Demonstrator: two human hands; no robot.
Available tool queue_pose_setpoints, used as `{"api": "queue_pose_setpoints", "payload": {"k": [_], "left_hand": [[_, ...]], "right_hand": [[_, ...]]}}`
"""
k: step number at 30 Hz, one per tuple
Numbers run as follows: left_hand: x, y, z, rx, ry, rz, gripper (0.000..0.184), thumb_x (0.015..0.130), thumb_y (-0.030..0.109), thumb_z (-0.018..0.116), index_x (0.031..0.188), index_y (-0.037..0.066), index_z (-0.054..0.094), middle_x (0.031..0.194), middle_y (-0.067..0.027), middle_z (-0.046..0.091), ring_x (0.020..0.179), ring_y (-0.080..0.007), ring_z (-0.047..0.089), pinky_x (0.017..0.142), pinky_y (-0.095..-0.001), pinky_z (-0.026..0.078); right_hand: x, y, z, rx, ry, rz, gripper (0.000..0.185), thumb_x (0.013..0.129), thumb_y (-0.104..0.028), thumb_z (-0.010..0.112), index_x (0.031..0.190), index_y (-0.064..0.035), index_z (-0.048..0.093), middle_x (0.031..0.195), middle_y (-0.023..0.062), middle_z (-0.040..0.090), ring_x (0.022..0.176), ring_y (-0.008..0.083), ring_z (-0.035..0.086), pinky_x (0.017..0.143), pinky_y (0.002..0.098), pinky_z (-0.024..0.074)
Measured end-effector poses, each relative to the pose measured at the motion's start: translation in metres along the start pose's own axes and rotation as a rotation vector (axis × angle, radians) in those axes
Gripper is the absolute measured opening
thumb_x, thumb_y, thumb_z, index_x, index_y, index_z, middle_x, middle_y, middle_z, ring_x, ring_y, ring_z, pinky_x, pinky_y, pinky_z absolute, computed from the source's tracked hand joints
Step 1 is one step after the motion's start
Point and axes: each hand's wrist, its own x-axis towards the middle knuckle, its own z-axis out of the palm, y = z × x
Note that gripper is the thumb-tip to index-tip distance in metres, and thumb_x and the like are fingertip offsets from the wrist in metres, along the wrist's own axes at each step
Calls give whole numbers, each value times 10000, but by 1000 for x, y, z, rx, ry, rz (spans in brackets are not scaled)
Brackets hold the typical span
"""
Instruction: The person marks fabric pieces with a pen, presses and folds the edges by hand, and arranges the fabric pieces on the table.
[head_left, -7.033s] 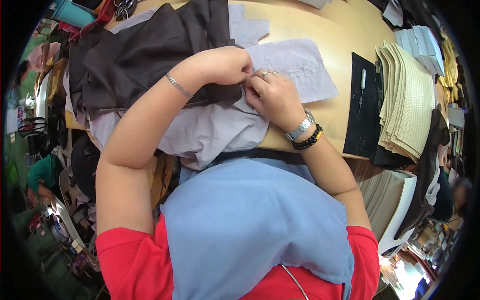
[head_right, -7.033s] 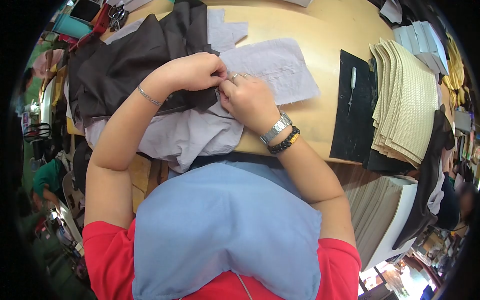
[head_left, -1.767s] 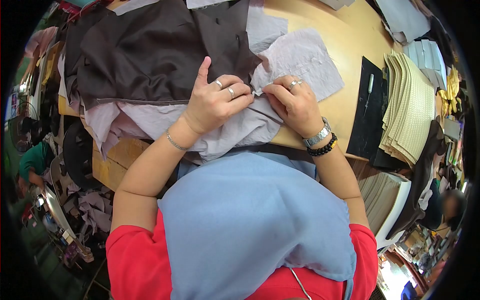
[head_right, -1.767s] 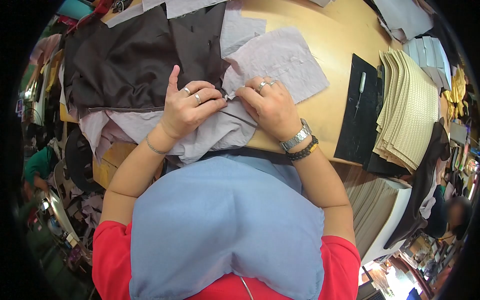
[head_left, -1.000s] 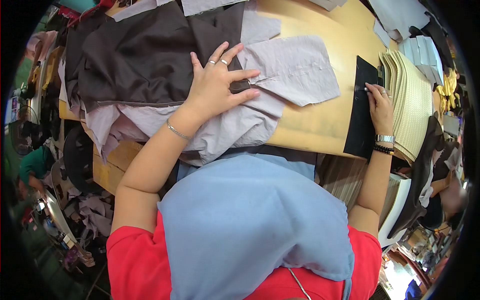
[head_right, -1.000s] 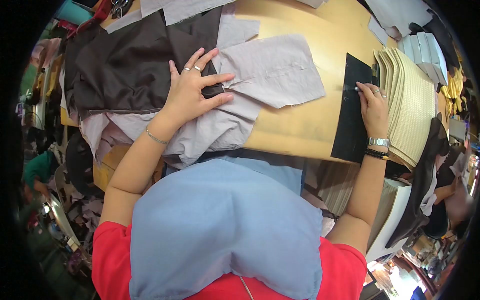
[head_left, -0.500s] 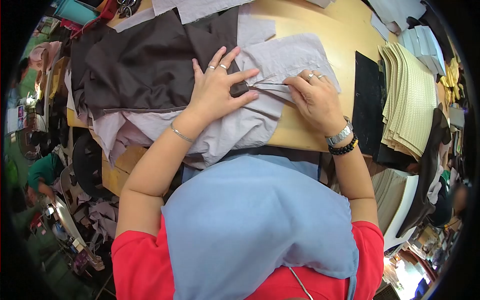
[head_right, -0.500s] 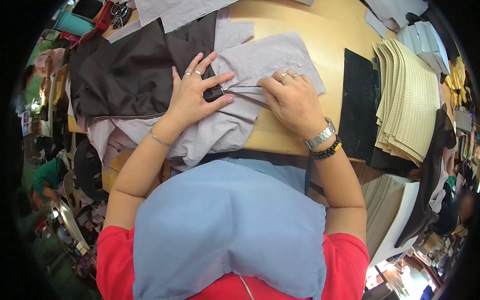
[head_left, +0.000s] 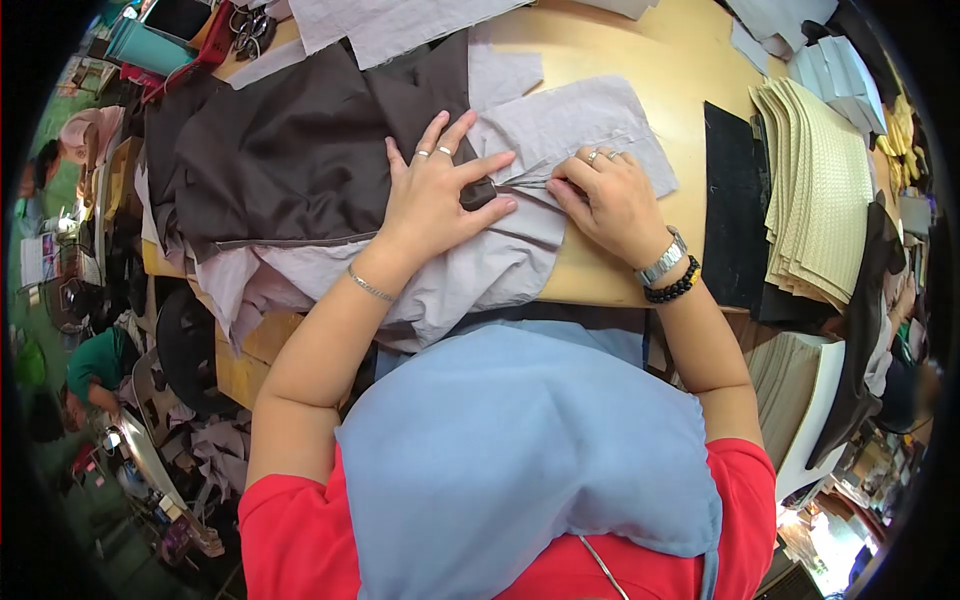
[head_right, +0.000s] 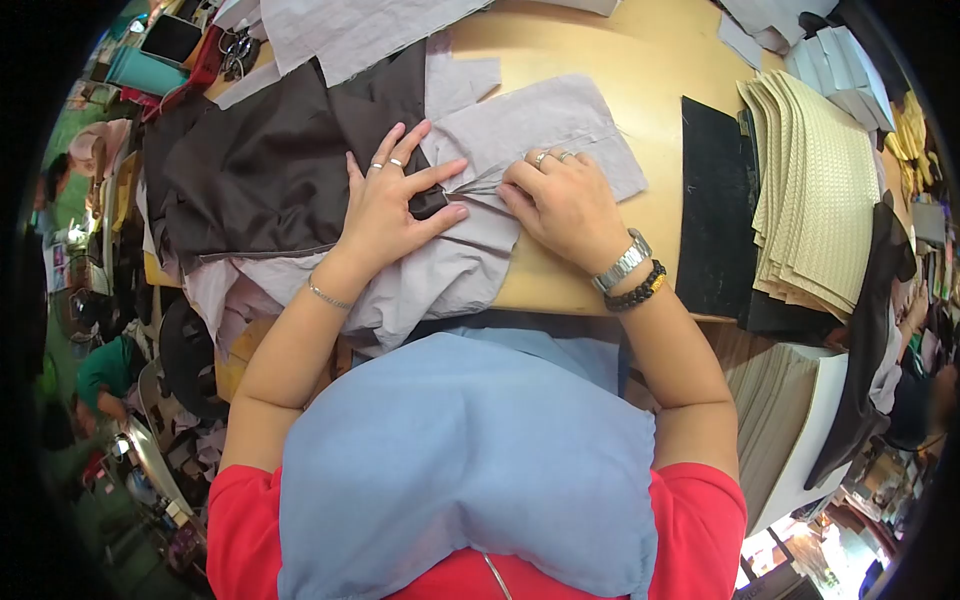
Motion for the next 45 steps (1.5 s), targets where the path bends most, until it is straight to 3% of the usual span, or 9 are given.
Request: {"api": "queue_pose_setpoints", "payload": {"k": [12,18,21,24,31,34,39,41,45], "left_hand": [[2,0,-1,2,-31,-14,505,749,576,749,1196,345,710,1525,-132,406,1447,-378,292,1028,-813,162],[2,0,-3,7,-51,-21,510,753,575,745,1206,346,704,1531,-130,395,1449,-379,286,1040,-804,160],[2,0,-3,14,-52,-18,513,756,568,744,1218,350,695,1531,-132,394,1448,-381,286,1043,-802,162],[2,-1,-2,9,-45,-6,533,752,566,745,1238,356,680,1533,-133,389,1450,-382,280,1045,-802,164],[2,-5,-5,-8,-125,10,646,722,573,768,1315,359,625,1579,-107,312,1476,-379,221,1055,-800,133],[2,-8,-7,-36,-165,32,678,717,571,777,1337,353,609,1593,-99,286,1487,-380,190,1058,-798,120],[3,-10,-12,-98,-203,36,692,716,582,771,1337,322,613,1591,-115,285,1490,-381,179,1072,-784,110],[6,-10,-14,-142,-215,41,690,710,603,760,1323,317,623,1575,-140,305,1486,-382,192,1088,-772,100],[16,-11,-12,-242,-56,-8,312,769,454,766,984,228,770,1462,-115,488,1455,-383,279,1051,-803,67]], "right_hand": [[5,3,10,288,-14,65,184,832,-231,698,728,-89,646,662,56,635,615,241,607,618,377,445],[2,2,6,654,-69,226,178,815,-205,702,735,-51,664,654,86,628,563,253,601,545,356,452],[0,5,-3,532,-36,139,159,807,-201,718,728,-76,658,663,55,627,590,228,597,592,354,436],[-1,4,-12,115,126,5,138,799,-206,736,733,-114,657,688,22,631,628,203,594,645,350,411],[-10,43,-40,-133,390,302,157,884,-242,688,783,-124,666,709,12,633,666,224,612,635,367,425],[-30,82,-48,-337,292,476,173,918,-260,659,820,-117,667,744,27,641,684,245,629,673,383,478],[-72,135,-56,-683,362,415,182,931,-281,642,966,-114,705,900,85,684,834,293,653,773,420,512],[-55,106,-58,-435,424,357,160,900,-189,665,1014,-83,701,961,112,687,914,316,644,825,414,505],[-20,13,-24,213,258,115,135,850,-124,700,957,-58,649,945,119,677,886,316,646,797,410,500]]}}
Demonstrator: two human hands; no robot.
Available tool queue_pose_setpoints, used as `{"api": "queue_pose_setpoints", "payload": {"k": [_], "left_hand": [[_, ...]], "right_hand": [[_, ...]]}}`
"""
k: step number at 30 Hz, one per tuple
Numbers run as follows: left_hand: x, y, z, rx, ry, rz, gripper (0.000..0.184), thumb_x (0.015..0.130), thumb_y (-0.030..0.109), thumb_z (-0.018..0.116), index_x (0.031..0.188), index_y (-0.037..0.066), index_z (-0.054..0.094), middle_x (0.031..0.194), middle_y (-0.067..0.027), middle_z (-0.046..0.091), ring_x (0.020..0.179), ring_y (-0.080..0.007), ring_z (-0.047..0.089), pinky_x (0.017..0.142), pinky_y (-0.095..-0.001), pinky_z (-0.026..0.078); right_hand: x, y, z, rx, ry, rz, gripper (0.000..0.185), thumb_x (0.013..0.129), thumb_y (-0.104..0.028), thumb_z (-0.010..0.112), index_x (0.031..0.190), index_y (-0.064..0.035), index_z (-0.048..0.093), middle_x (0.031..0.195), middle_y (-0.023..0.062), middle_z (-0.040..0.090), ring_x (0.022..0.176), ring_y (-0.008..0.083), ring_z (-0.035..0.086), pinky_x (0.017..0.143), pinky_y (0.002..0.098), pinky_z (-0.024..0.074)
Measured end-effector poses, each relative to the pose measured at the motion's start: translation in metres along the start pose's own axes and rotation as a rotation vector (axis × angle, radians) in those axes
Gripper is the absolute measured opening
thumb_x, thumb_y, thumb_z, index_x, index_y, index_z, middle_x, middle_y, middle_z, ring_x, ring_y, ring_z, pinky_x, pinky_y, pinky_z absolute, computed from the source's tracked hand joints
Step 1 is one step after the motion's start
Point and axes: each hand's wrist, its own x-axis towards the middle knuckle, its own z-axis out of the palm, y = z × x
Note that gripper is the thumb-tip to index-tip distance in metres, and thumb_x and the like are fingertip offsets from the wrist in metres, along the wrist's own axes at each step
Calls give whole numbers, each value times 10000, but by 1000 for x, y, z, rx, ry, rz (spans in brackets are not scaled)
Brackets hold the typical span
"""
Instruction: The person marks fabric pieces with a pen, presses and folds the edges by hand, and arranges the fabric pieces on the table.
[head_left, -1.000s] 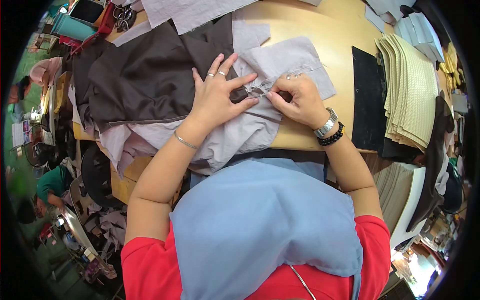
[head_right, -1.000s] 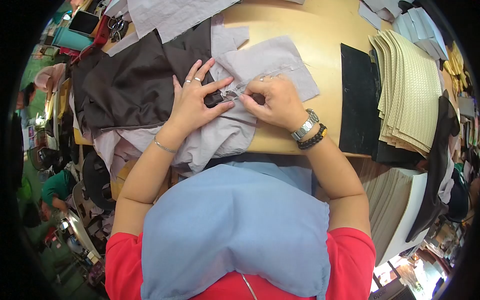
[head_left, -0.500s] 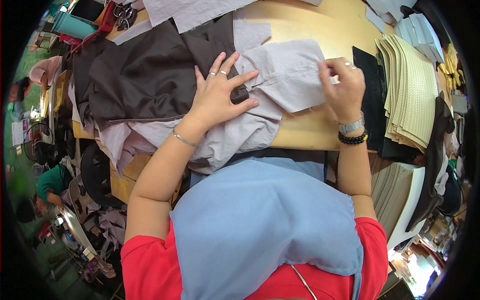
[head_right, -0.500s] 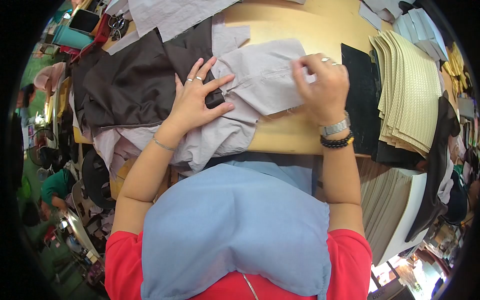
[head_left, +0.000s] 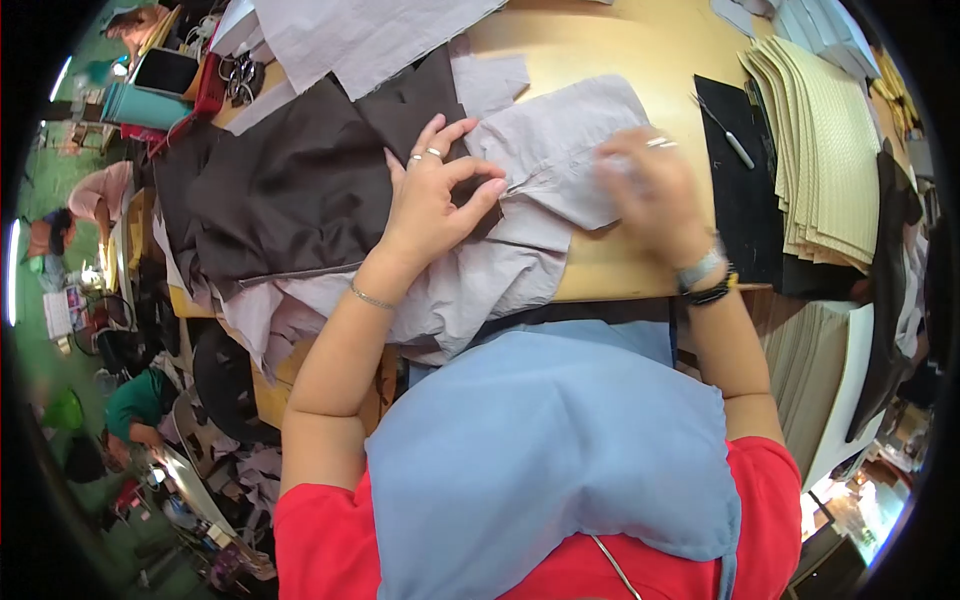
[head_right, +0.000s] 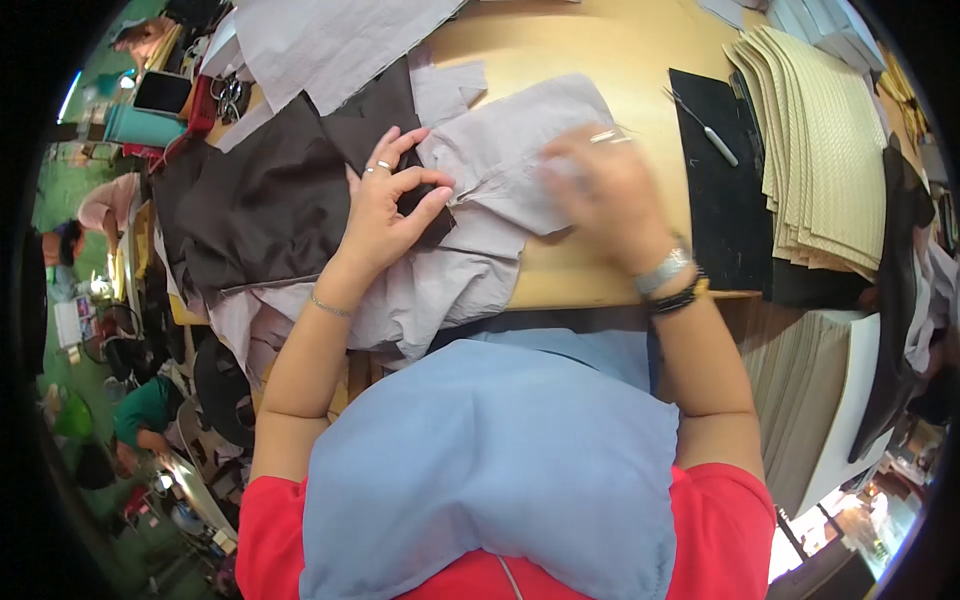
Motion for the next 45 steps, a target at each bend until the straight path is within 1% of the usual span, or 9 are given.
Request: {"api": "queue_pose_setpoints", "payload": {"k": [1,7,12,17,23,25,32,36,45], "left_hand": [[3,13,-3,66,64,42,189,779,372,760,814,186,765,1401,-91,551,1428,-375,332,1024,-827,66],[9,24,-6,208,-36,-26,169,765,321,739,745,154,747,1379,-81,568,1402,-349,380,1012,-839,98],[14,19,-5,194,-86,-59,181,775,315,718,761,137,747,1384,-109,560,1398,-325,390,1018,-832,117],[24,14,-12,122,-158,-93,226,786,318,712,802,95,745,1426,-135,514,1401,-322,382,1051,-802,115],[23,4,-16,101,-242,-69,241,793,359,731,873,134,759,1486,-132,456,1452,-326,302,1060,-796,92],[17,2,-17,87,-247,-44,268,763,380,763,920,164,755,1508,-124,433,1470,-333,267,1060,-797,84],[-7,0,-10,89,-168,5,448,663,417,839,1049,223,722,1541,-114,392,1493,-351,216,1061,-801,68],[-9,1,-9,91,-163,-11,453,663,417,840,1055,223,721,1542,-111,393,1493,-349,217,1059,-802,73],[-11,-2,-6,93,-130,10,458,664,432,838,1056,222,727,1538,-111,400,1490,-349,224,1060,-800,75]], "right_hand": [[3,-20,13,10,-41,-60,140,843,-153,718,941,-75,654,940,103,668,859,305,643,781,406,501],[-2,-28,56,114,-153,-76,151,830,-187,741,887,-89,642,941,58,653,881,276,624,767,385,491],[-6,-28,58,69,-113,-119,131,821,-133,751,874,-80,644,921,52,646,854,260,613,772,365,490],[-3,-27,61,60,-138,-68,137,838,-182,727,912,-96,650,907,53,637,878,260,611,764,384,486],[3,-29,70,-10,-157,-36,132,834,-215,705,897,-107,665,890,53,639,880,263,624,749,398,494],[4,-29,70,-21,-164,-33,115,825,-206,700,888,-113,675,884,49,641,873,263,629,740,399,496],[3,-27,70,-4,-180,-28,79,808,-151,692,885,-149,708,889,18,651,829,242,631,710,385,491],[2,-26,69,3,-169,-36,90,806,-139,698,889,-162,720,896,1,661,802,231,633,697,376,490],[-6,-26,61,-76,-199,-75,237,839,-111,675,1036,-218,751,948,1,652,847,205,620,751,355,439]]}}
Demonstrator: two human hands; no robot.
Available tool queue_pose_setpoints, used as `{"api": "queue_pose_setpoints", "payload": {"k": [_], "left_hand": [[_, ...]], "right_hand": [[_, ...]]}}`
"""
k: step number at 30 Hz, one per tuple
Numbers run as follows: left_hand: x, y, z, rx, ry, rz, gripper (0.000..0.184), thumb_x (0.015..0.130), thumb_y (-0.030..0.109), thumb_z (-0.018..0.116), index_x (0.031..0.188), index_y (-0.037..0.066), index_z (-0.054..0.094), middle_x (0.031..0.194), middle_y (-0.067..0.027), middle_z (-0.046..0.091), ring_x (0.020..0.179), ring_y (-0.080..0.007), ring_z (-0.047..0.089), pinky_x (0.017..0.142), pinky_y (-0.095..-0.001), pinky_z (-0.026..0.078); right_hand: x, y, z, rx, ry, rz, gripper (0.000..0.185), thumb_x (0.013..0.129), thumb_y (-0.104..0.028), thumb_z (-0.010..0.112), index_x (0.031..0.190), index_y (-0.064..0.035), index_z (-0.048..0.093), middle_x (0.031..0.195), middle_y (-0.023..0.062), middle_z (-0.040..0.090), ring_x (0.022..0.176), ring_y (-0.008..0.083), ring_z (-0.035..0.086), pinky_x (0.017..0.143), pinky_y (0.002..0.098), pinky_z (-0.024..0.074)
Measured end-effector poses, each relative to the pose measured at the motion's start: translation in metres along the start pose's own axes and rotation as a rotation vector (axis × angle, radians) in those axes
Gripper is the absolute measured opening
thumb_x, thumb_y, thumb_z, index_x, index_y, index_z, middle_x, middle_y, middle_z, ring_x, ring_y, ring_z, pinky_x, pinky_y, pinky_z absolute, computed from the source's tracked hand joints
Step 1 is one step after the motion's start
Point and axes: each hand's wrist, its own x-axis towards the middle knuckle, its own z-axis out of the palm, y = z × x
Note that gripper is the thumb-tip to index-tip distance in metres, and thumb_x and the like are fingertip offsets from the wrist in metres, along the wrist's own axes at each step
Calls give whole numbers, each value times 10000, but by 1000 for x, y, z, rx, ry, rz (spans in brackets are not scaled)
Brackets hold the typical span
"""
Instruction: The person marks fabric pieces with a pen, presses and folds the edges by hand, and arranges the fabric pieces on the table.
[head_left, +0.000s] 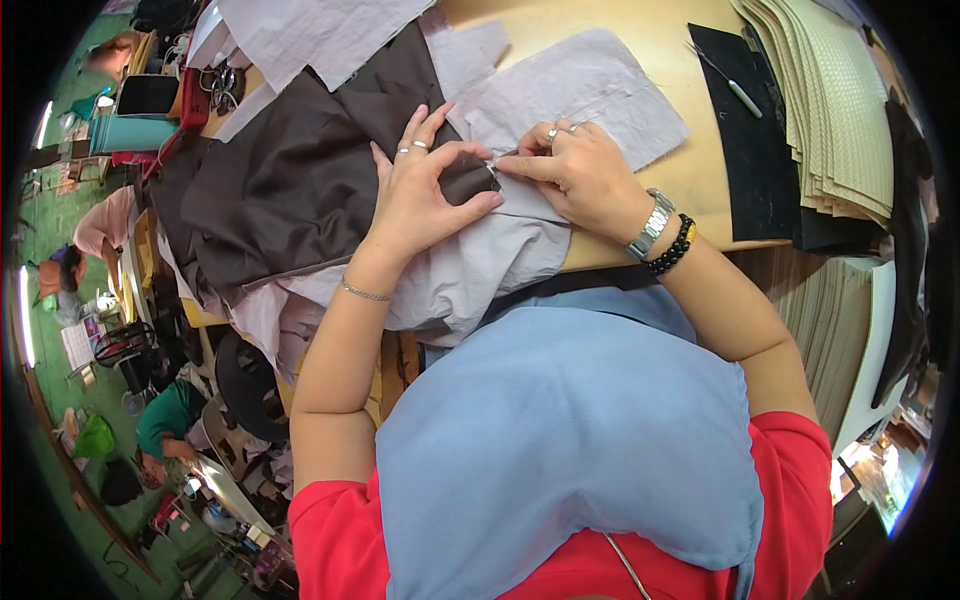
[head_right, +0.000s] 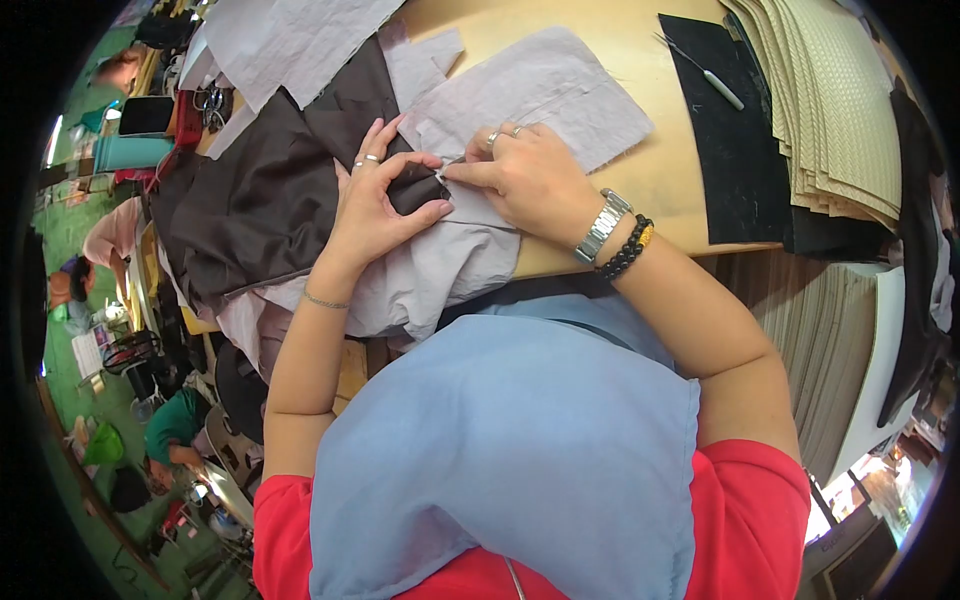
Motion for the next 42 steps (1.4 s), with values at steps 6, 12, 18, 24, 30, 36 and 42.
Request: {"api": "queue_pose_setpoints", "payload": {"k": [6,12,18,24,30,36,42], "left_hand": [[-2,2,0,-2,21,-11,416,689,427,822,1042,227,733,1534,-105,408,1487,-349,234,1056,-804,79],[-2,6,3,25,58,-27,404,713,467,808,1031,232,730,1510,-110,437,1475,-355,259,1045,-809,87],[-9,8,14,113,130,-44,489,727,544,786,1121,263,716,1498,-100,442,1461,-348,280,1034,-812,103],[-6,8,12,112,103,-53,577,714,513,803,1239,301,686,1524,-84,412,1466,-345,276,1065,-781,91],[-6,8,13,114,102,-44,574,721,560,776,1221,290,693,1517,-86,405,1468,-339,254,1045,-804,115],[-5,7,13,118,104,-49,571,718,552,778,1220,293,695,1518,-86,403,1466,-339,258,1048,-802,112],[-3,8,13,106,98,-45,567,716,545,780,1221,304,694,1522,-80,397,1464,-342,261,1050,-799,114]], "right_hand": [[-2,-1,1,58,63,37,286,828,-63,651,1089,-163,716,925,20,652,844,213,619,752,357,436],[-3,4,1,141,76,22,248,818,-76,643,1054,-129,701,894,81,651,815,284,621,722,405,472],[-15,81,-75,-298,315,328,224,882,-155,650,1097,-102,688,1024,115,678,929,325,641,777,443,507],[-73,161,-117,-528,249,439,151,948,-136,606,1068,-73,674,1015,140,676,937,332,643,797,406,512],[-8,58,-85,-47,157,82,161,855,-45,650,1016,-36,665,983,124,678,892,289,652,802,371,508],[13,17,-36,-145,49,-83,99,871,-213,684,855,-125,641,839,18,618,832,220,584,752,357,418],[14,19,-31,-196,33,-101,103,865,-218,685,844,-128,641,834,14,619,811,213,578,725,351,410]]}}
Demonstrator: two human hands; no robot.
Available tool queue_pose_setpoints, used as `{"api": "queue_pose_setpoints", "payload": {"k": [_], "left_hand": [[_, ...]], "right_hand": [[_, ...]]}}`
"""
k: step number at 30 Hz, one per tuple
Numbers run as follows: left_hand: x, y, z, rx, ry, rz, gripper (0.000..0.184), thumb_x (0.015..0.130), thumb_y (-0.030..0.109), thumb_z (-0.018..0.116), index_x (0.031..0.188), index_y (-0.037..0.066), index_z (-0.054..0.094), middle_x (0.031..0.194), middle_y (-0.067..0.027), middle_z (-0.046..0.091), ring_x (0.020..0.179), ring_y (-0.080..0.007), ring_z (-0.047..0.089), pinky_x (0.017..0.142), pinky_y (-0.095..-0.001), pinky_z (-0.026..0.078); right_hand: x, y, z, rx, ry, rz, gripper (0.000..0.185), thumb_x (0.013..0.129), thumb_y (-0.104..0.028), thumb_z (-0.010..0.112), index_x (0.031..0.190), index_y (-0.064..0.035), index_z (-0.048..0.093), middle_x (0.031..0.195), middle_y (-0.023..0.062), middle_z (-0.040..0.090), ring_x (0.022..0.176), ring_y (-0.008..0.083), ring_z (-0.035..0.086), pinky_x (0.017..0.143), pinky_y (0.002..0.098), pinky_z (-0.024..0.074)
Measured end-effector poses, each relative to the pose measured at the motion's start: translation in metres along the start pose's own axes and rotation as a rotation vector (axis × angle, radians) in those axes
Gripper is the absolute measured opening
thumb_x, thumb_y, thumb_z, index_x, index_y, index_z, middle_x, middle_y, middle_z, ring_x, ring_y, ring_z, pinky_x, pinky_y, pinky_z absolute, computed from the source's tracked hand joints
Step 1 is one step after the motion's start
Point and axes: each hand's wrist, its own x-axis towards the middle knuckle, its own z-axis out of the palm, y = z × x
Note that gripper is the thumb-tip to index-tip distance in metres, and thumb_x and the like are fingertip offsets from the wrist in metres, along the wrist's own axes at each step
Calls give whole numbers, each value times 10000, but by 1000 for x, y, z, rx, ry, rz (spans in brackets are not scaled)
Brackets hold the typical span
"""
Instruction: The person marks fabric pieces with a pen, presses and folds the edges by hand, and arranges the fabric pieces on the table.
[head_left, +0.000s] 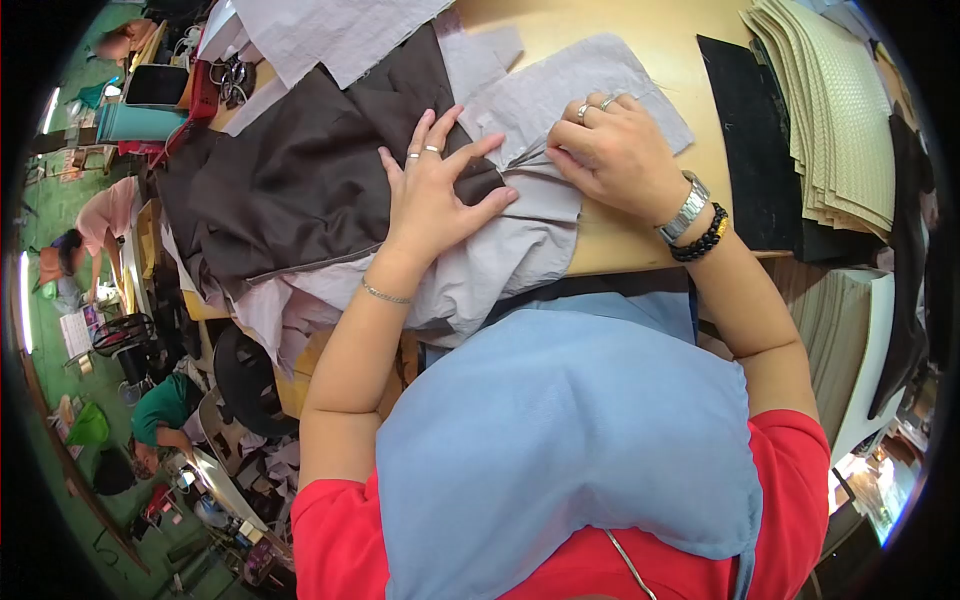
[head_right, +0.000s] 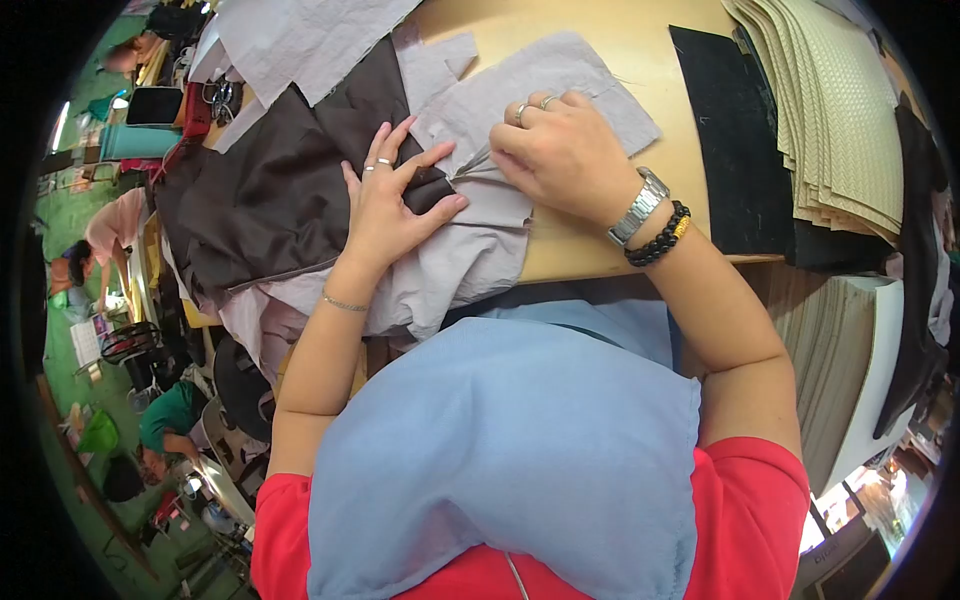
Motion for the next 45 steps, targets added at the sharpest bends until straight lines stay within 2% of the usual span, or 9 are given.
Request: {"api": "queue_pose_setpoints", "payload": {"k": [6,12,21,24,27,30,38,41,45], "left_hand": [[-1,0,0,-4,-6,-1,562,719,537,781,1224,307,692,1524,-77,393,1468,-339,250,1051,-799,114],[-1,-1,1,0,0,3,567,718,533,781,1233,316,685,1520,-74,395,1470,-336,246,1052,-801,112],[0,0,1,1,6,2,567,712,535,785,1224,310,692,1519,-77,397,1466,-340,257,1044,-806,120],[0,0,0,2,2,3,567,712,539,783,1223,308,694,1520,-81,396,1467,-342,255,1045,-806,116],[0,0,1,0,-8,1,576,710,544,783,1229,310,691,1523,-83,392,1472,-340,244,1047,-805,108],[0,0,0,0,-19,1,583,709,546,782,1234,312,689,1528,-84,388,1476,-339,232,1051,-802,102],[-2,-5,-1,-47,-7,11,471,757,468,773,1195,306,710,1538,-80,382,1474,-347,239,1051,-798,99],[-6,-4,2,-22,114,82,385,771,414,777,1138,304,734,1518,-75,416,1475,-334,245,1045,-801,75],[-5,2,3,90,206,179,313,768,401,786,1062,297,755,1401,12,548,1451,-304,314,1041,-801,31]], "right_hand": [[1,0,4,55,14,13,93,852,-204,695,842,-127,644,810,10,617,786,208,575,716,349,410],[-2,-1,7,84,-20,85,105,840,-216,693,819,-128,640,769,18,631,774,227,623,692,386,451],[-4,-4,10,138,-23,110,121,856,-231,687,830,-123,640,788,32,655,767,234,629,692,382,454],[-5,-4,11,242,-22,161,137,861,-238,689,829,-112,647,778,49,660,733,249,632,683,380,464],[-4,-3,14,491,-7,222,154,865,-241,686,827,-95,654,752,69,655,698,265,633,667,381,475],[-2,-6,15,544,-37,249,162,864,-236,683,825,-80,659,731,83,654,691,271,636,655,380,484],[-15,16,10,333,12,222,133,843,-209,680,823,-81,651,734,76,653,699,265,625,653,387,471],[-17,19,7,289,13,212,120,840,-205,679,828,-91,646,735,58,649,717,252,619,669,388,459],[-16,15,6,225,22,180,105,844,-210,674,836,-110,642,739,39,643,733,241,615,687,387,447]]}}
